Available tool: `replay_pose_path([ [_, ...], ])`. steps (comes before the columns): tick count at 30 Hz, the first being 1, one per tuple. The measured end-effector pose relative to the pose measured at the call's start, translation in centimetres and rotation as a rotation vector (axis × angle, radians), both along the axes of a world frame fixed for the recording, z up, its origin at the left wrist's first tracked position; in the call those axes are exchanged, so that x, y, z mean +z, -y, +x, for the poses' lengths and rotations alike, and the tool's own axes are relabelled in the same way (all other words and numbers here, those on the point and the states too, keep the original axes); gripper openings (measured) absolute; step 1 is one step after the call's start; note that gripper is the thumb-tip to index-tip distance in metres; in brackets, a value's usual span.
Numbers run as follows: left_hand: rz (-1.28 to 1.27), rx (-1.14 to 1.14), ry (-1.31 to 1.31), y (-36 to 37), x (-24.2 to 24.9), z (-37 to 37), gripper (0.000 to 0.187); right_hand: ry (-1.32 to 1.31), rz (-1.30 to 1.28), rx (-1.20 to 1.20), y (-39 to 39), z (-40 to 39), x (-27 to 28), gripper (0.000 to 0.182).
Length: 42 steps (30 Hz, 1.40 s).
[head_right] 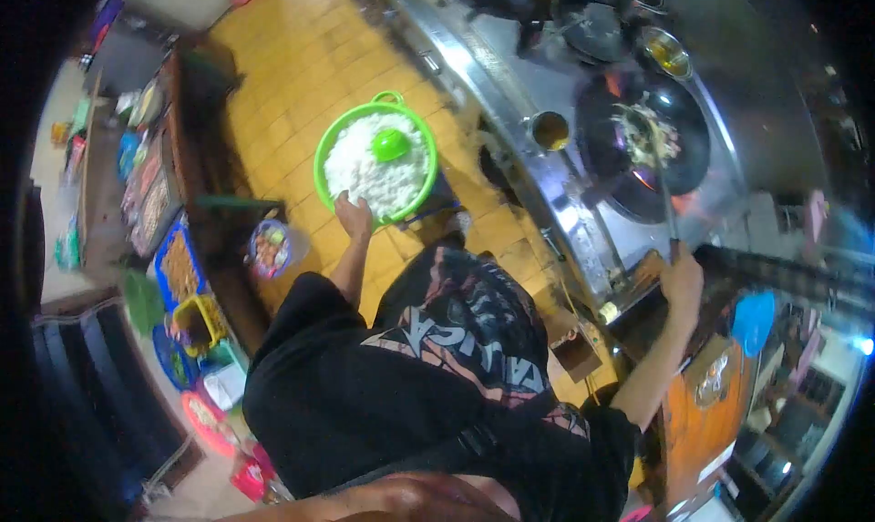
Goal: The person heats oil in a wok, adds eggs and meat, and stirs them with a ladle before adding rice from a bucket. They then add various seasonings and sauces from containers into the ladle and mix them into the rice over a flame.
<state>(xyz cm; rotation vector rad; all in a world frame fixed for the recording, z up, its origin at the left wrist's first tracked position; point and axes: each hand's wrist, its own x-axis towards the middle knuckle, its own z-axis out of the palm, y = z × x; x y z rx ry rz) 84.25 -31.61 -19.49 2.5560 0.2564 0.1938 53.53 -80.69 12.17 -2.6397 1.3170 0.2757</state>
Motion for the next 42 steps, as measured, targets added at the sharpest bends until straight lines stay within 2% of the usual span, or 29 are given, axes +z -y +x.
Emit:
replay_pose_path([
  [2,-0.023,-0.143,0.015,3.6,0.2,2.2,0.047,-0.053,-0.044,-0.14,-1.4,2.5,-2.6,0.04],
  [3,0.014,-0.217,0.056,4.8,0.8,2.6,0.05,0.031,-0.12,-0.136,-0.4,2.4,-7.2,0.037],
  [4,0.049,-0.292,0.101,5.9,0.9,3.3,0.053,-0.292,-0.188,-0.029,0.7,3.8,-11.3,0.036],
  [6,0.159,-0.373,0.128,7.5,-0.9,4.8,0.062,0.043,-0.191,-0.182,0.1,6.4,-15.0,0.029],
  [7,0.154,-0.451,0.016,8.3,1.9,5.1,0.071,0.073,-0.167,-0.145,1.2,4.9,-14.5,0.028],
  [9,0.189,-0.515,0.016,9.3,2.0,6.6,0.072,0.059,-0.114,-0.11,0.8,3.7,-11.0,0.028],
  [10,0.237,-0.546,0.001,9.5,2.1,7.2,0.073,0.006,-0.08,-0.117,-0.6,3.4,-5.6,0.029],
  [11,0.265,-0.593,-0.029,9.6,2.3,7.8,0.074,-0.066,-0.043,-0.265,-2.3,4.3,-1.3,0.029],
  [14,0.259,-0.706,-0.025,10.0,0.4,10.1,0.073,-0.142,-0.074,-0.432,-2.9,6.0,-0.8,0.026],
  [15,0.279,-0.723,-0.044,10.1,-0.1,10.6,0.073,-0.045,-0.082,-0.473,-1.7,5.8,-4.6,0.025],
  [16,0.277,-0.751,-0.044,10.2,-0.2,10.9,0.073,-0.168,-0.191,-0.295,-1.4,6.7,-7.1,0.026],
  [17,0.304,-0.754,-0.046,10.3,-0.3,11.0,0.072,-0.14,-0.275,-0.294,-1.3,7.8,-9.5,0.028],
  [19,0.324,-0.766,-0.022,10.1,-0.9,11.6,0.073,-0.127,-0.226,-0.277,-0.3,6.4,-13.7,0.031],
  [21,0.264,-0.789,-0.008,9.3,-1.1,12.6,0.072,-0.135,-0.213,-0.193,-0.8,5.6,-11.9,0.032],
  [22,0.2,-0.792,-0.01,9.2,-1.2,12.7,0.071,-0.134,-0.219,-0.199,-2.5,6.2,-7.8,0.032],
  [24,0.199,-0.771,-0.018,9.6,-0.2,12.7,0.071,-0.174,-0.151,-0.313,-5.0,8.2,-1.2,0.032],
  [25,0.147,-0.765,-0.019,9.3,-0.2,13.0,0.07,-0.132,-0.154,-0.338,-4.9,8.3,-1.4,0.033],
  [26,0.096,-0.76,-0.02,9.2,0.0,13.1,0.07,-0.138,-0.158,-0.34,-4.2,8.2,-3.4,0.033],
  [29,0.083,-0.718,0.014,9.8,1.6,13.1,0.066,-0.07,-0.234,-0.359,-0.3,8.0,-13.8,0.031],
  [31,-0.006,-0.669,0.1,9.8,1.8,13.9,0.058,-0.021,-0.206,-0.294,-0.1,6.0,-13.8,0.031],
  [33,0.014,-0.602,0.112,9.5,2.1,14.5,0.055,-0.147,-0.016,-0.302,-2.6,7.6,-6.6,0.033],
  [34,0.032,-0.536,0.116,9.1,2.4,14.4,0.053,-0.112,-0.04,-0.307,-4.4,8.3,-2.5,0.03],
  [36,0.065,-0.388,0.141,8.8,2.0,14.5,0.045,-0.174,-0.074,-0.371,-5.0,9.2,-0.7,0.025],
  [37,-0.031,-0.327,0.074,8.6,2.7,14.3,0.042,-0.185,-0.076,-0.347,-4.1,9.4,-2.1,0.025],
  [39,-0.123,-0.241,0.003,8.7,3.0,14.5,0.04,-0.12,-0.171,-0.327,-1.3,9.2,-8.9,0.023],
  [42,-0.351,-0.061,0.021,7.5,0.8,14.2,0.032,0.102,-0.206,-0.209,-0.4,8.9,-11.8,0.026],
])
